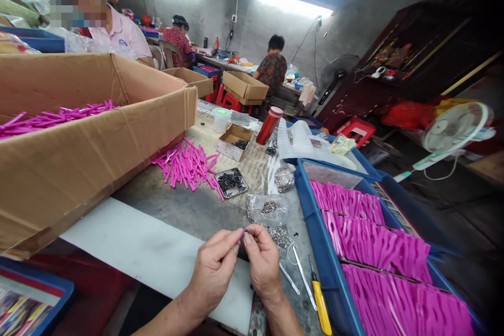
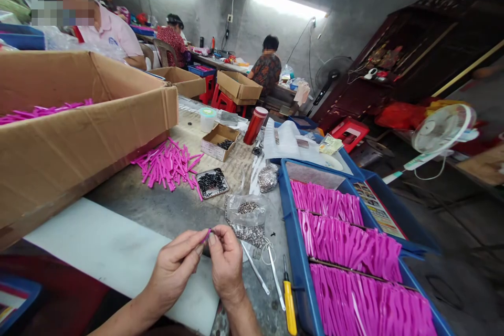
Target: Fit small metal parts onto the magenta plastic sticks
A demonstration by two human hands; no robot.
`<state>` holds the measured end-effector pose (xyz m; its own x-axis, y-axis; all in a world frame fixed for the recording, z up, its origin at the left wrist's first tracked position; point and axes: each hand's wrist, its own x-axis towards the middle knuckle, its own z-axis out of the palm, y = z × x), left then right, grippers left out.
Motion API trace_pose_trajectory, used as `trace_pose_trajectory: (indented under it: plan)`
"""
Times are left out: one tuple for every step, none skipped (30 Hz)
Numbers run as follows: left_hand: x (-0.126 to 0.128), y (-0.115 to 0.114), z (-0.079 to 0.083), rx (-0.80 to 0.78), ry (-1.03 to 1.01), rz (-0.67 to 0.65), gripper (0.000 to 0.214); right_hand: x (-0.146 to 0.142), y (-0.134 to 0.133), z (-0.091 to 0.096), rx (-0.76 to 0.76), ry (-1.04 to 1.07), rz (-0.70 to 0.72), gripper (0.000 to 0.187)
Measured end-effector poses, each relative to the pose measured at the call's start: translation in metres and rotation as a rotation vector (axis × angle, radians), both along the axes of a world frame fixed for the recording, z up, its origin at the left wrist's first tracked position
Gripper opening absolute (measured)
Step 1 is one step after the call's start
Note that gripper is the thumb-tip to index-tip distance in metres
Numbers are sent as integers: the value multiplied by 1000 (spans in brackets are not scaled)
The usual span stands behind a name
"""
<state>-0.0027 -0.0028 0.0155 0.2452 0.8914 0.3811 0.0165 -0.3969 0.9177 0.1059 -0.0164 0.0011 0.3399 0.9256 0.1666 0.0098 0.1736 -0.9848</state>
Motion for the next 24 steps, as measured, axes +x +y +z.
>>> trace_pose_trajectory:
  plan:
    - [0,0,0,8,-1,3,27,0,0,-1,-5,10,-1,15]
    - [0,1,0,13,-2,5,27,1,0,-2,-11,23,1,17]
    - [0,1,0,17,-1,6,28,1,0,-2,-21,34,7,19]
    - [0,1,0,22,3,2,28,1,0,-3,-30,39,21,21]
    - [0,1,0,29,10,-4,28,1,0,-3,-37,33,39,22]
    - [0,1,-1,38,18,-10,29,0,0,-2,-41,16,54,23]
    - [0,1,-1,46,28,-13,29,0,0,-2,-42,-7,63,23]
    - [0,1,-1,51,39,-16,30,-1,0,-1,-40,-30,65,23]
    - [0,1,-1,49,46,-14,30,-1,0,1,-35,-51,59,21]
    - [0,0,-1,40,48,-12,29,-1,0,2,-28,-66,51,20]
    - [0,0,0,25,47,-9,29,-1,0,3,-24,-74,43,18]
    - [0,0,0,7,44,-9,28,-1,0,4,-20,-75,41,16]
    - [-1,0,0,-8,39,-9,28,-1,0,4,-17,-70,42,15]
    - [-1,0,0,-17,36,-8,27,-1,0,4,-18,-58,44,14]
    - [-1,1,0,-18,35,-9,27,-1,0,4,-20,-42,47,12]
    - [-1,1,0,-10,38,-9,28,0,0,4,-24,-24,47,12]
    - [-1,1,-1,4,42,-8,28,0,0,4,-29,-9,46,11]
    - [-1,1,-2,18,46,-6,28,0,0,3,-34,2,44,11]
    - [-1,1,-3,29,49,-5,29,0,0,3,-37,8,41,12]
    - [-1,1,-3,38,52,-3,29,0,0,3,-41,7,38,12]
    - [-1,1,-4,44,55,-1,29,0,0,3,-44,3,40,13]
    - [-1,1,-5,49,57,-1,29,0,0,3,-48,0,46,15]
    - [0,0,-5,56,57,-3,29,0,0,3,-51,2,54,17]
    - [0,0,-5,62,55,-7,30,0,0,3,-55,8,63,20]
